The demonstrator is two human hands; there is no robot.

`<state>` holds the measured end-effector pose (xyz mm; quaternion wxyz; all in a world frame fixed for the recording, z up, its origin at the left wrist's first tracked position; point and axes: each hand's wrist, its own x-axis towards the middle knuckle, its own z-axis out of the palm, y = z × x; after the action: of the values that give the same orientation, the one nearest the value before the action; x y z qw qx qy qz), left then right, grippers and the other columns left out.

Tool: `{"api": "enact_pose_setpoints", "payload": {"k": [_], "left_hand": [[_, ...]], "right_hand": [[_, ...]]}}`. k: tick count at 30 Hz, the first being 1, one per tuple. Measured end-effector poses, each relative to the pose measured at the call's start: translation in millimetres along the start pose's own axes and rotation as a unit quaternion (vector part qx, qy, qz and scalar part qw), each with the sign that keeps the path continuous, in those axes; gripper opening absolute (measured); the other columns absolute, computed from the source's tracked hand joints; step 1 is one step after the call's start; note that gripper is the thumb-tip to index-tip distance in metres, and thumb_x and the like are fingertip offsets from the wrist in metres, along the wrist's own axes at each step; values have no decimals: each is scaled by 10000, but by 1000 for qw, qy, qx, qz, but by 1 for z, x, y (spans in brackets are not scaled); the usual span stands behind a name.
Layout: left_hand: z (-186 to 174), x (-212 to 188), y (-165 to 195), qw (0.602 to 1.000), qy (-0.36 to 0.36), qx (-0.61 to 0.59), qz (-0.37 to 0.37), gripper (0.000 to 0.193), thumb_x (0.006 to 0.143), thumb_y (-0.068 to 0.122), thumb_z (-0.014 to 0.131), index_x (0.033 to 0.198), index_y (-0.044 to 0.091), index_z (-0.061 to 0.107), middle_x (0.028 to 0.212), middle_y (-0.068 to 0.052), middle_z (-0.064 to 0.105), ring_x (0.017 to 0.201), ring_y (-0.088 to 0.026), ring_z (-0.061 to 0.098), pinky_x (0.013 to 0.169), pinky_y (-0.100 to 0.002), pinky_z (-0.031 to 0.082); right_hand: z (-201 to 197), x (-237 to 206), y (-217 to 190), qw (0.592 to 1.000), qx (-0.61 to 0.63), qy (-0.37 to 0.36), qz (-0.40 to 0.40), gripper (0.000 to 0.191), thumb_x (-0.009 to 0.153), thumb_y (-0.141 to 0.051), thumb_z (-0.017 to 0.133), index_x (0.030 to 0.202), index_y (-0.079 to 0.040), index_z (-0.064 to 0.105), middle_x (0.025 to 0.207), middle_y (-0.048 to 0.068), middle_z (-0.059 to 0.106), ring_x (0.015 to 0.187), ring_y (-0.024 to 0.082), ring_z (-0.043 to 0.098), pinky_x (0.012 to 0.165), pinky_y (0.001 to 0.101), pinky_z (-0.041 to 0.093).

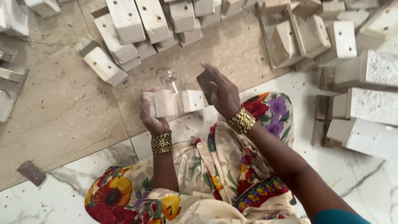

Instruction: The person sits on the floor surrounded by piles of small white blocks and sands them one at a time using a handheld abrasive pad, rubbing the surfaces of each block and setting finished blocks onto the growing pile beside them.

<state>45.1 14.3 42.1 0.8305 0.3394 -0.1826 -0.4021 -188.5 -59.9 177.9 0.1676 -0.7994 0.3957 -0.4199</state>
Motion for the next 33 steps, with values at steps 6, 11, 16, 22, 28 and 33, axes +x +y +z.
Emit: {"api": "enact_pose_setpoints", "payload": {"k": [6,11,16,22,28,33], "left_hand": [[-28,10,-2,969,221,-76,-82,759,931,573,618,1484,106,388,1454,-110,519,1339,-321,551,1099,-525,487],[-25,2,10,922,316,-33,-222,987,681,835,538,1396,160,446,1329,-66,510,1275,-324,481,938,-709,438],[-10,1,7,944,248,19,-214,892,737,790,643,1337,148,488,1336,-32,511,1223,-246,493,995,-615,458],[18,-3,-12,969,139,69,-190,709,816,593,709,1369,205,496,1269,-39,563,1126,-198,566,927,-486,536],[16,-3,-24,975,105,119,-155,483,982,455,629,1335,142,526,1215,-55,633,1083,-190,626,925,-434,531],[-15,9,-33,957,145,-79,-237,357,975,358,599,1190,72,590,1117,-114,639,1046,-269,641,952,-489,563]], "right_hand": [[52,-54,0,977,-89,-190,33,419,1005,-59,628,1410,-138,560,1314,128,636,797,205,701,525,309,584],[108,-64,17,972,-181,-40,-144,535,918,-296,656,1369,-28,554,1372,131,464,1127,291,624,883,449,589],[107,-38,57,985,-92,-142,-33,233,980,-236,698,1172,-113,649,1316,97,507,1023,280,656,755,422,594],[71,-28,96,968,-87,-234,14,139,941,-254,740,992,-140,678,1307,104,507,901,243,669,702,389,616],[50,-17,125,985,79,-146,51,489,862,-380,858,1250,-141,681,1293,95,515,1126,283,657,902,351,636],[53,11,131,987,-23,-160,9,933,729,-588,853,1455,-93,541,1401,185,486,1114,306,651,900,391,562]]}}
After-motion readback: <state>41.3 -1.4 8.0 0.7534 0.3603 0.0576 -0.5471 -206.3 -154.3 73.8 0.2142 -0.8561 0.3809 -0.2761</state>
